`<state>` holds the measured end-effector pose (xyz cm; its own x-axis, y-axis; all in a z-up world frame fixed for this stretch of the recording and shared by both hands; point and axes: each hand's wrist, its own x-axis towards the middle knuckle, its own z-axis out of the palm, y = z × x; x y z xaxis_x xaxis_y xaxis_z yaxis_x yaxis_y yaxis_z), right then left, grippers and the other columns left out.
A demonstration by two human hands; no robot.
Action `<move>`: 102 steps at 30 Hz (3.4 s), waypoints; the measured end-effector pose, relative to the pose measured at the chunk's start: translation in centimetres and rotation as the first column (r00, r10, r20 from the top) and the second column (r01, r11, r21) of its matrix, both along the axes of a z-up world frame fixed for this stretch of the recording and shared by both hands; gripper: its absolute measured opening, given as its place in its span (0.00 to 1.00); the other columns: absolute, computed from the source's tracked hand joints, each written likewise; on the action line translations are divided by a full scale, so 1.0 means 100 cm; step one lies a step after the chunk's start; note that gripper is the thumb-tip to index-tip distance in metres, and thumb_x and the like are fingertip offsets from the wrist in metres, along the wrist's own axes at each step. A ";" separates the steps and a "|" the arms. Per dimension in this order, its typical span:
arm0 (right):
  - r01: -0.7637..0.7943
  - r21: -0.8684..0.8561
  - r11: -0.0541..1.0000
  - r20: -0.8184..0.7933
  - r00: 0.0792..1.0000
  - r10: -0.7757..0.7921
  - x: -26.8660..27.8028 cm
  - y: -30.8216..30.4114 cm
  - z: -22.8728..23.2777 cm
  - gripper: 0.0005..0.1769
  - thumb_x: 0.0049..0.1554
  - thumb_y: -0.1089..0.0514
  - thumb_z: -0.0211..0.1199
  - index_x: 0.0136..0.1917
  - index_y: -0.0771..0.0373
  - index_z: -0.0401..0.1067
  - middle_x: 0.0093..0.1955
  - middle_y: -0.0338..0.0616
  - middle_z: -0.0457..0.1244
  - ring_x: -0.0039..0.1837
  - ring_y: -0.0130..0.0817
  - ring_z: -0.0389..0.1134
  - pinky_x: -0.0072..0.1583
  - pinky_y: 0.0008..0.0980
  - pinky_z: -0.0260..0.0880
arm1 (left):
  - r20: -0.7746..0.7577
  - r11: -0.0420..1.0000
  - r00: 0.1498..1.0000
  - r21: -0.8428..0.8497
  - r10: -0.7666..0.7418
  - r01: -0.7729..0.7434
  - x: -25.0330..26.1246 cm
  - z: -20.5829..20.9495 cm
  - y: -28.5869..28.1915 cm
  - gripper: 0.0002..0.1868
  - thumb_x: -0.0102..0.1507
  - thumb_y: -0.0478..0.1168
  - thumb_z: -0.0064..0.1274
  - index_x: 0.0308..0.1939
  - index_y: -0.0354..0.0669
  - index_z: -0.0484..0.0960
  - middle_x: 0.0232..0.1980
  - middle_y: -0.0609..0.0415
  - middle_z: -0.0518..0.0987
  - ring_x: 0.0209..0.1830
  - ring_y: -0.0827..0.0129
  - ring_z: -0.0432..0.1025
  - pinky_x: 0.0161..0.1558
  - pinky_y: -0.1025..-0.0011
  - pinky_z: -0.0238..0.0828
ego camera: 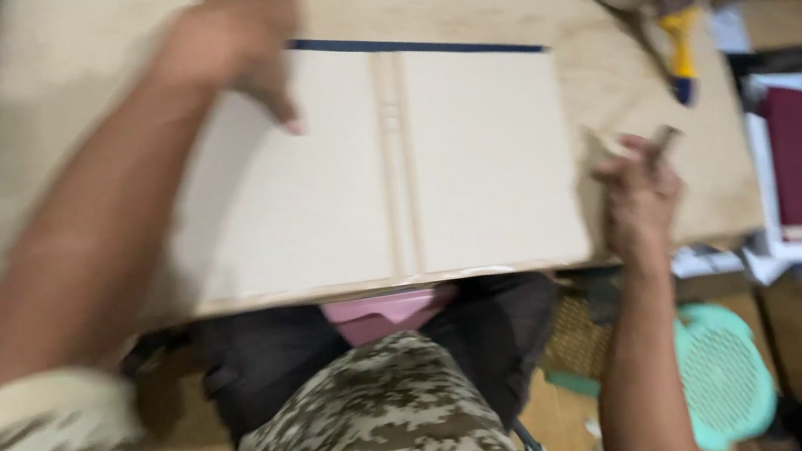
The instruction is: The person uses a small tool to press down the spine of a book, smoothing the glued area. They then lift the book to inspect the binding and place it back on the table.
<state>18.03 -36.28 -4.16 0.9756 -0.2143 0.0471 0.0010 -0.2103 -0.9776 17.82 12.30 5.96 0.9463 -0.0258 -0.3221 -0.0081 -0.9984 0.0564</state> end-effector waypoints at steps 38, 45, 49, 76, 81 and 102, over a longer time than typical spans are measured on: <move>-0.666 -0.142 0.732 0.234 0.696 0.679 -0.039 -0.051 -0.001 0.34 0.60 0.36 0.58 0.63 0.68 0.72 0.63 0.55 0.66 0.66 0.44 0.70 0.71 0.41 0.73 | 0.615 0.956 0.748 0.280 -0.250 0.089 -0.215 0.116 -0.022 0.17 0.82 0.52 0.27 0.49 0.52 0.68 0.26 0.67 0.62 0.14 0.72 0.55 0.19 0.68 0.46; -0.209 -0.461 0.862 0.081 0.958 0.276 -0.030 -0.010 0.030 0.18 0.62 0.52 0.68 0.36 0.57 0.64 0.37 0.28 0.55 0.45 0.21 0.54 0.47 0.30 0.59 | 0.689 0.670 0.577 0.679 -0.439 -0.300 -0.208 0.101 -0.005 0.20 0.89 0.62 0.31 0.77 0.64 0.68 0.47 0.86 0.70 0.23 0.90 0.56 0.27 0.86 0.52; -0.238 -0.335 0.912 -0.050 0.971 0.236 -0.016 0.054 0.077 0.21 0.59 0.41 0.68 0.37 0.52 0.62 0.35 0.30 0.57 0.39 0.21 0.57 0.39 0.28 0.59 | 0.673 0.487 0.511 0.740 -0.534 -0.464 -0.186 0.078 -0.019 0.26 0.91 0.66 0.32 0.89 0.69 0.67 0.55 0.94 0.72 0.26 0.97 0.56 0.30 0.94 0.53; -0.005 -0.974 0.227 0.155 0.717 0.679 -0.067 0.037 0.047 0.13 0.62 0.49 0.63 0.58 0.52 0.78 0.37 0.35 0.64 0.42 0.35 0.70 0.43 0.29 0.71 | 0.274 0.966 0.961 -0.242 -0.024 0.093 -0.069 -0.027 -0.193 0.31 0.71 0.58 0.39 0.74 0.52 0.70 0.72 0.36 0.66 0.73 0.23 0.54 0.61 0.18 0.47; -0.065 -0.965 0.256 0.114 0.771 0.627 -0.038 0.078 0.069 0.11 0.65 0.46 0.57 0.55 0.45 0.78 0.36 0.38 0.68 0.43 0.41 0.73 0.44 0.42 0.74 | 0.242 0.966 0.970 -0.245 -0.023 0.084 -0.066 -0.031 -0.192 0.31 0.72 0.56 0.34 0.76 0.51 0.67 0.73 0.35 0.63 0.74 0.24 0.52 0.63 0.22 0.48; -0.162 -0.923 0.349 -0.029 0.933 0.358 0.005 0.073 0.076 0.19 0.67 0.41 0.48 0.60 0.47 0.75 0.47 0.47 0.70 0.54 0.56 0.71 0.56 0.60 0.71 | 0.262 0.936 0.949 -0.252 -0.178 0.245 -0.058 -0.052 -0.164 0.33 0.69 0.61 0.36 0.75 0.53 0.67 0.78 0.45 0.62 0.77 0.43 0.55 0.70 0.45 0.54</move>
